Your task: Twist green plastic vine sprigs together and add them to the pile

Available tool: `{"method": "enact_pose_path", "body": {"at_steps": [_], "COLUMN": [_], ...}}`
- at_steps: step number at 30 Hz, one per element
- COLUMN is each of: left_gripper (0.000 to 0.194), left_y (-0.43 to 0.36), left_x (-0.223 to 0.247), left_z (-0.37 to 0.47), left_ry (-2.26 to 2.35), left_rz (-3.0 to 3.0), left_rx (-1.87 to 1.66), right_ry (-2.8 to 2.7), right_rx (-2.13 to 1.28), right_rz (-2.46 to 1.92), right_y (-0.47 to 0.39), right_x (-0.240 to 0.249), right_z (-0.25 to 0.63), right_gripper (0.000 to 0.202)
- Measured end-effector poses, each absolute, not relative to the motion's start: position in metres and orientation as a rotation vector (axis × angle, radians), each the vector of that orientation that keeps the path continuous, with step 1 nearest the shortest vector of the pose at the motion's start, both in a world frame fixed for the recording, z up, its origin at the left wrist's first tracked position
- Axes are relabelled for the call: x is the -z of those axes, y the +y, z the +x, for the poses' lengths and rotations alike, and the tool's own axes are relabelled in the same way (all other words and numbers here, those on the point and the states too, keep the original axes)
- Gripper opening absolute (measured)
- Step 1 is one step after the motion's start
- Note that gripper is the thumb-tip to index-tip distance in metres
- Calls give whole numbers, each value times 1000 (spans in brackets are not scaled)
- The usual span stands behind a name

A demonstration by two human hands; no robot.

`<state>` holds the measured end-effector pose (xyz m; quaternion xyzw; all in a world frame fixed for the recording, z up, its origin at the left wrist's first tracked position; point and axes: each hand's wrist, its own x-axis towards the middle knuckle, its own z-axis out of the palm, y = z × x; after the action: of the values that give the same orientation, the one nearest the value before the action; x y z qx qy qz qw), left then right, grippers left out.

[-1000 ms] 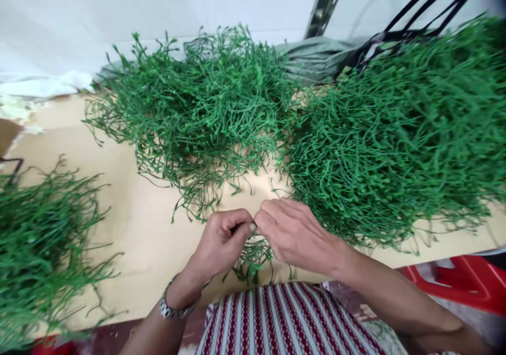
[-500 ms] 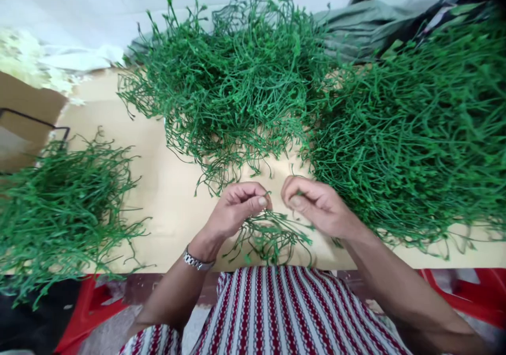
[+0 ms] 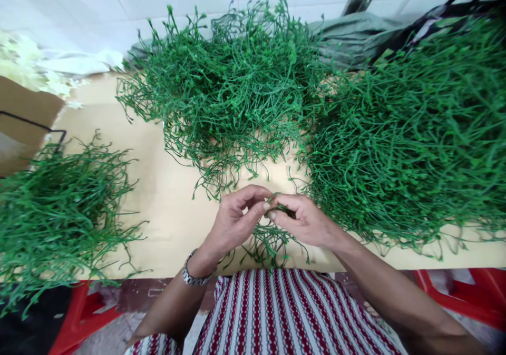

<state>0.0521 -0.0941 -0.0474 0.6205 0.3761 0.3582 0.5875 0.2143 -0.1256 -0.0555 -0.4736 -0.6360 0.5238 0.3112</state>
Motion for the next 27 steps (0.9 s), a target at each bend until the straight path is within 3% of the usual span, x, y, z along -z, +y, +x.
{"method": "enact_pose_path", "body": {"at_steps": [7, 12, 20, 27], "left_gripper": [15, 4, 20, 23], "left_y": [-92, -94, -102, -101], "left_x": [43, 43, 36, 30], "left_z": [44, 42, 44, 44], "left_ry": [836, 825, 778, 593], "left_rz": [1602, 1924, 2451, 2563], "left_rx": [-658, -605, -399, -335], "right_ry": [-1673, -1863, -2223, -2345], "right_rx": [-1286, -1124, -682, -805], "right_rz": [-1208, -1259, -1230, -1117], "right_y": [-130, -134, -135, -137], "right_x": [59, 59, 61, 53], "right_z": [216, 215, 216, 225], "right_gripper": [9, 13, 17, 18]}}
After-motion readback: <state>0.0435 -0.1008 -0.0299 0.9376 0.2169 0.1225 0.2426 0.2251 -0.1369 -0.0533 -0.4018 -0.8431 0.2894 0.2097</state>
